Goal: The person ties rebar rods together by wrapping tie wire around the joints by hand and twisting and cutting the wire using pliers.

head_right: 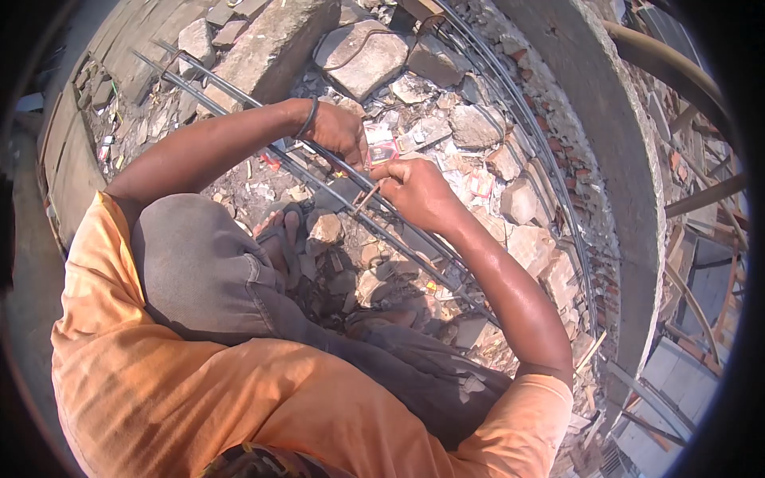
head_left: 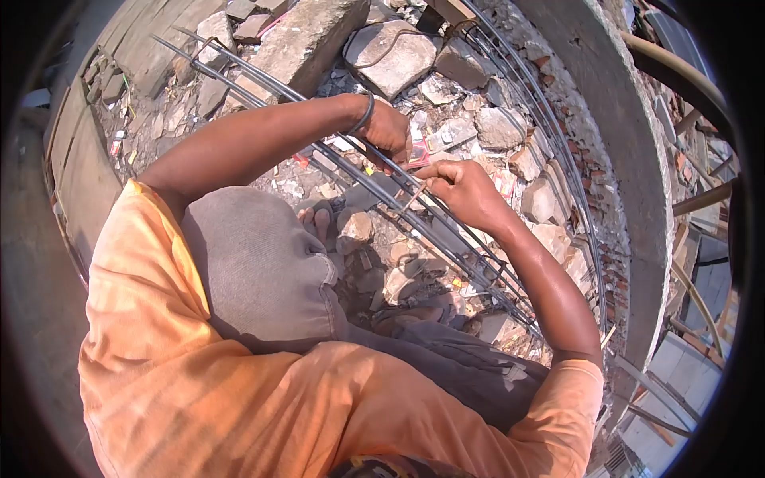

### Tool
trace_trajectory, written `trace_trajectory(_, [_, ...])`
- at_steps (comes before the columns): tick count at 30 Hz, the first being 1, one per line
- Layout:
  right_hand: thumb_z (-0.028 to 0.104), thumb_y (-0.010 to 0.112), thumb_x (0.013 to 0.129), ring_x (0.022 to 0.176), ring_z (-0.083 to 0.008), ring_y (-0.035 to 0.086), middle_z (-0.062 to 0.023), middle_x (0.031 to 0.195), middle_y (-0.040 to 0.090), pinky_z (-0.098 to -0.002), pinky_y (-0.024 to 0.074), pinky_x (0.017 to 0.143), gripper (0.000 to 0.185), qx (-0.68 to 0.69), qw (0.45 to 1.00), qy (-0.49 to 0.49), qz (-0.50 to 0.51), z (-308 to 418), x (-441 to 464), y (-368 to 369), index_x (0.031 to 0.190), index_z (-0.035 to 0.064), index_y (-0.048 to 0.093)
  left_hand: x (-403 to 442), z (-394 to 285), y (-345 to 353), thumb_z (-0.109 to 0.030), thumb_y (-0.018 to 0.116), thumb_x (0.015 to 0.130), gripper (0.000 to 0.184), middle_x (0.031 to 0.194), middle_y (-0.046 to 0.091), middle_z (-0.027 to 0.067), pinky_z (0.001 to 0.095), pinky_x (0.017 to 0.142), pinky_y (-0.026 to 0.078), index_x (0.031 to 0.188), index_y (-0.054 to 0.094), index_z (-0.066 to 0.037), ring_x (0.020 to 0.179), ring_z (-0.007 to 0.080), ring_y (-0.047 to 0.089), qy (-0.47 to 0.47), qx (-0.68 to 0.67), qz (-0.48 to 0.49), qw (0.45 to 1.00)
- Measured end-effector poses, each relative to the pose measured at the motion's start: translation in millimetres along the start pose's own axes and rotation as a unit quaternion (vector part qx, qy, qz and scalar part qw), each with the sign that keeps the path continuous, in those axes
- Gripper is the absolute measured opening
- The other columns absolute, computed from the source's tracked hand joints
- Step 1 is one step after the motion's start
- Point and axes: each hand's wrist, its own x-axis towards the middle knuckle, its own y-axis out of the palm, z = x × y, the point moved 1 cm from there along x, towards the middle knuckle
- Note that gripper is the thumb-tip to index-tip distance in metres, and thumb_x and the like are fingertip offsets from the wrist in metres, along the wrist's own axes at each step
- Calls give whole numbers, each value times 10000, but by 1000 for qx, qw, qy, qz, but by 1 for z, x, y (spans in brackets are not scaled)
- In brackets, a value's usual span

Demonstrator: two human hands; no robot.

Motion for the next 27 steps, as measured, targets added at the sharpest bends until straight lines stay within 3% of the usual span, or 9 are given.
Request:
trace_trajectory(5, [88,605,852,905,-131,628,-70,976,721,-294,483,843,266,33,994,65,84,7,16,-12,1084,1,701,-8,-8,6,-164,710,745,217,773,710,52,304,621,492,898,739,-12,678,116,620,66,80,-60,993])
trace_trajectory(6, [88,600,828,713,-94,589,-40,842,692,-273,483,654,304,27,995,38,88,8,20,-13,1108,34,705,-8,-8,7,-162,708,741,226,775,714,59,307,623,492,903,738,-8,675,118,620,82,104,-77,988])
trace_trajectory(8, [77,586,804,583,-72,487,1,742,616,-254,398,525,335,46,984,100,141,16,24,-21,1116,51,706,-9,-8,7,-176,706,738,239,795,695,88,341,662,495,907,714,-7,718,186,637,90,196,-117,969])
trace_trajectory(11, [92,559,777,471,-51,351,55,624,470,-243,255,416,319,110,965,143,189,17,26,-24,1060,68,705,-26,-4,18,-197,704,744,222,814,635,104,382,714,487,876,669,-22,801,272,623,219,294,-332,869])
trace_trajectory(12, [88,555,775,467,-53,347,58,614,453,-245,256,413,311,127,961,145,197,13,29,-25,1048,65,703,-39,-5,21,-198,708,747,211,858,570,108,427,772,463,854,621,-39,901,324,576,287,303,-324,849])
trace_trajectory(15, [72,543,771,455,-50,322,68,602,429,-246,240,392,256,186,945,154,219,-7,44,-19,976,55,694,-62,-5,34,-167,724,731,197,901,575,93,434,810,445,854,629,-45,946,304,562,351,365,-348,789])
trace_trajectory(20, [88,551,791,440,-34,308,80,594,413,-225,220,361,181,273,918,195,212,-21,53,-3,916,48,676,-74,-17,49,-192,766,682,247,903,588,81,408,814,437,850,652,-52,965,254,575,317,488,-322,747])
trace_trajectory(24, [104,551,801,433,-21,292,83,584,400,-216,211,350,150,277,917,183,219,-17,52,-5,893,56,659,-67,-11,54,-218,714,746,176,698,620,108,419,680,499,785,663,-54,709,312,647,214,492,-302,788])
trace_trajectory(27, [117,540,812,438,-34,302,80,587,406,-230,233,362,162,278,915,191,221,-19,50,-5,897,66,669,-64,-14,56,-225,706,757,190,678,638,152,444,662,513,749,662,-40,702,344,655,149,471,-287,821])
